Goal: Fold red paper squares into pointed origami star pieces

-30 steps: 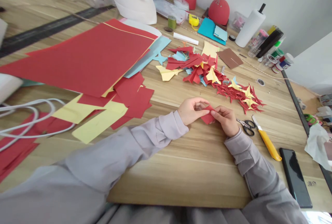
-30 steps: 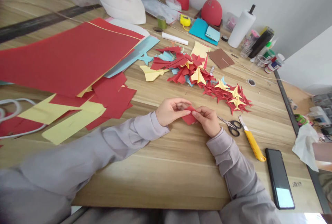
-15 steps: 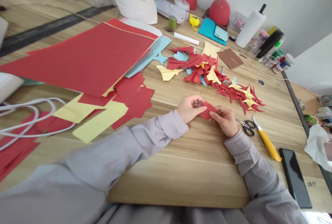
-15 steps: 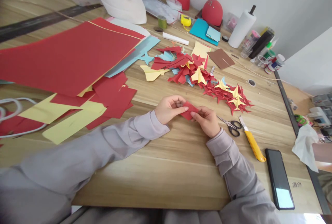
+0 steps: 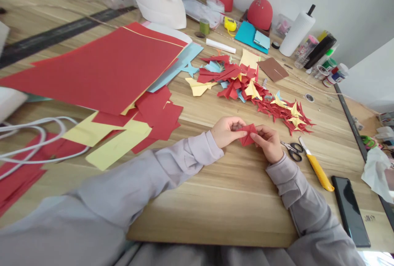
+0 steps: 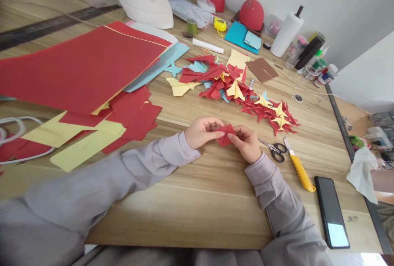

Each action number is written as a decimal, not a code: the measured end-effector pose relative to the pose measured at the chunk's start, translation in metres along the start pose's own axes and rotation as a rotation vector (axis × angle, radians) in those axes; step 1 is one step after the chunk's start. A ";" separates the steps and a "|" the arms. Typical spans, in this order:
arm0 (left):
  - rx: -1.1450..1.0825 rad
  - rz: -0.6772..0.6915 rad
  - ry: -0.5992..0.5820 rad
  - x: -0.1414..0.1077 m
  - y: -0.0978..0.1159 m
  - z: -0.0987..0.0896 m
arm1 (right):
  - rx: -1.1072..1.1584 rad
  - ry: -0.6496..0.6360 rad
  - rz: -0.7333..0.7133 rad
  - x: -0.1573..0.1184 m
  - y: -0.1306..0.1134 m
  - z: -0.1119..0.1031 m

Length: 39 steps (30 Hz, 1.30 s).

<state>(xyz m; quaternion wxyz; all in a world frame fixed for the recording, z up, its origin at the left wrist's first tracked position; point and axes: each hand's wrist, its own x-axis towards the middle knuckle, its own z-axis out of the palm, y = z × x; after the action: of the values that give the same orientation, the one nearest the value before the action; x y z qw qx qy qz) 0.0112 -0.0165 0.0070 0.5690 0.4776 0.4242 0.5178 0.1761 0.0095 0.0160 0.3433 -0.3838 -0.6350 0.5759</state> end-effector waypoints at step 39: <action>-0.079 -0.026 0.178 0.003 0.002 -0.002 | 0.127 0.128 0.018 0.001 0.007 -0.001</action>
<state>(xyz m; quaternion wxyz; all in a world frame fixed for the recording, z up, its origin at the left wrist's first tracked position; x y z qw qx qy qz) 0.0094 -0.0131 0.0090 0.5543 0.4015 0.4585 0.5669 0.1775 0.0115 0.0091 0.4018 -0.4030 -0.5704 0.5923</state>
